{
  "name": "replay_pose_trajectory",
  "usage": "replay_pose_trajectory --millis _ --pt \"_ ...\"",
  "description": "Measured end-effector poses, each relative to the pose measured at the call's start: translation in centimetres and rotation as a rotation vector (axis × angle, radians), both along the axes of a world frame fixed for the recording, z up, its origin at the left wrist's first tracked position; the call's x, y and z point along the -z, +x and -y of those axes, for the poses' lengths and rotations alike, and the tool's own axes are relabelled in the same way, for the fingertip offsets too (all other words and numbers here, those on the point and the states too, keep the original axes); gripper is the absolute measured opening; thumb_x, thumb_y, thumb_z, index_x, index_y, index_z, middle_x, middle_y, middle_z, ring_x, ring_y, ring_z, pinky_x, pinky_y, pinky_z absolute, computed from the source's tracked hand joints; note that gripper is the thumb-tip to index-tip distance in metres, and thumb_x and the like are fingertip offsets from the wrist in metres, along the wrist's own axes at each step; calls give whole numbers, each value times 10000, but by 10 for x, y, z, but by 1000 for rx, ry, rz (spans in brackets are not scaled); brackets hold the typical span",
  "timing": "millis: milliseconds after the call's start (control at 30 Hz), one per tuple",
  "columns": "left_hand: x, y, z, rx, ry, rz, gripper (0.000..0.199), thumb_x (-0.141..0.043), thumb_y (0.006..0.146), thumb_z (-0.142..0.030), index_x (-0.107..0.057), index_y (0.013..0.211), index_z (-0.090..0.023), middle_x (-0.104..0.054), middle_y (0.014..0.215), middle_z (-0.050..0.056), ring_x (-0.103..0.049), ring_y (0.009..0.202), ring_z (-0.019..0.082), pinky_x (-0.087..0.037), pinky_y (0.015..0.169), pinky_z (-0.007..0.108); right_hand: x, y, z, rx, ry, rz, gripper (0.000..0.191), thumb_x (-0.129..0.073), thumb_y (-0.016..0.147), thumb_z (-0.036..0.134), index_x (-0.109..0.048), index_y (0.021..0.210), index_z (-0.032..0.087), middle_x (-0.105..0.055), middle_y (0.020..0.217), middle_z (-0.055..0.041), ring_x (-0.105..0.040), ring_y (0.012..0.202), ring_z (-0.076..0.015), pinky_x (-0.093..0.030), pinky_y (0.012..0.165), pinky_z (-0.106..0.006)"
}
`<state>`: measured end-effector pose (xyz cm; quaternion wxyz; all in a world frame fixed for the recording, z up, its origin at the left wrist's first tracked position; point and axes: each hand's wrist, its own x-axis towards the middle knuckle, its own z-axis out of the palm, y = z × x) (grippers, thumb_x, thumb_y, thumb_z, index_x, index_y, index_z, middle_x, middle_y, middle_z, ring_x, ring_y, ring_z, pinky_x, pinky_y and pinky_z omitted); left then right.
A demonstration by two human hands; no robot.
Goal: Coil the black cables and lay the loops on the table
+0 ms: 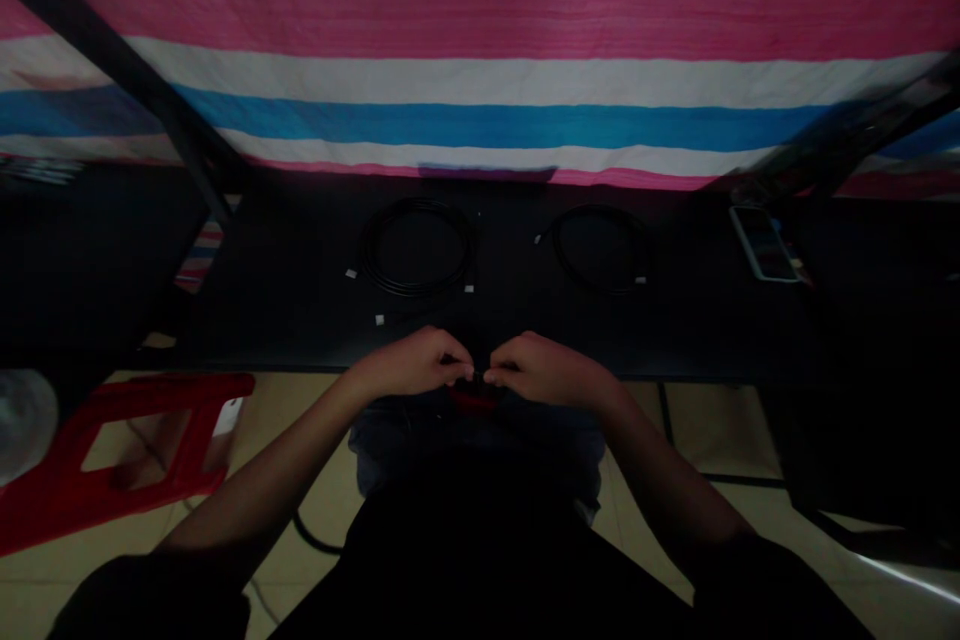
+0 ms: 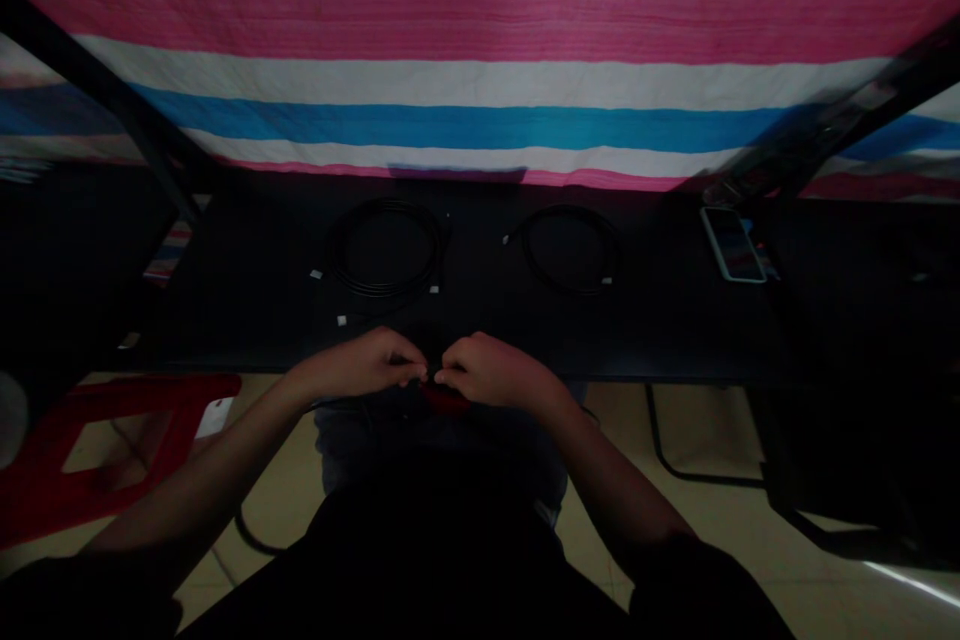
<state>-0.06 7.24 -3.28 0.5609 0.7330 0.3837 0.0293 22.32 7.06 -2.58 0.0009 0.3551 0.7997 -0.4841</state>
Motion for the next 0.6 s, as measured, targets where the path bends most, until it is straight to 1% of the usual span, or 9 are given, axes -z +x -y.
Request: replay_pose_trajectory --millis 100,167,233,333,400,467,500,533,600 --pt "-2 -6 0 -90 15 35 247 -576 901 -303 -772 913 -153 -729 818 33 -614 733 149 -433 692 244 2 9 -3 32 -55 -28 265 -520 953 244 -646 736 158 -556 631 27 -472 587 -109 -297 570 -249" --pt "-5 -12 -2 -103 -68 56 292 -568 923 -365 -765 936 -149 -698 772 18 -581 684 136 -418 641 233 0 18 -7 40 -79 -69 275 -510 958 271 -642 744 159 -538 641 31 -464 607 -112 -311 579 -244" --pt "-8 -15 -6 -79 -134 62 311 -553 937 -381 -759 940 -148 -649 713 -5 -540 631 119 -391 592 217 -2 23 -11 49 -90 -104 279 -510 959 299 -657 770 155 -541 659 28 -468 624 -115 -322 586 -243" --pt "-6 -7 -6 -21 -50 0 234 -555 917 -257 -758 873 -150 -640 683 -14 -547 628 112 -381 600 208 1 19 -12 34 -104 -65 269 -525 950 284 -678 779 144 -562 662 23 -478 620 -112 -319 585 -247" --pt "-2 4 -2 78 5 -59 210 -561 873 -144 -755 793 -160 -644 648 -20 -556 609 106 -373 605 208 5 12 -7 -46 -166 15 249 -552 927 236 -669 729 141 -548 621 35 -465 577 -100 -299 563 -248" --pt "3 13 5 203 -16 -86 214 -575 847 -96 -757 761 -170 -647 620 -25 -555 575 102 -364 587 212 10 5 0 -154 -254 88 245 -601 902 212 -645 671 144 -514 569 54 -443 528 -85 -275 536 -248" --pt "4 14 7 238 -40 -85 207 -584 842 -94 -761 767 -172 -654 623 -23 -561 570 103 -365 582 214 12 4 4 -197 -291 100 240 -637 886 214 -635 656 145 -501 553 63 -437 514 -79 -267 527 -246" --pt "4 13 8 241 -64 -77 194 -591 848 -108 -766 790 -170 -664 636 -18 -570 575 106 -370 581 216 13 4 6 -214 -317 92 232 -670 873 225 -634 658 146 -492 547 70 -432 508 -75 -260 521 -243" --pt "0 5 7 164 -94 -52 173 -601 877 -179 -769 841 -161 -676 677 -6 -585 610 114 -386 591 214 12 9 9 -160 -332 22 208 -685 877 254 -654 701 147 -478 561 79 -415 518 -72 -257 518 -235"
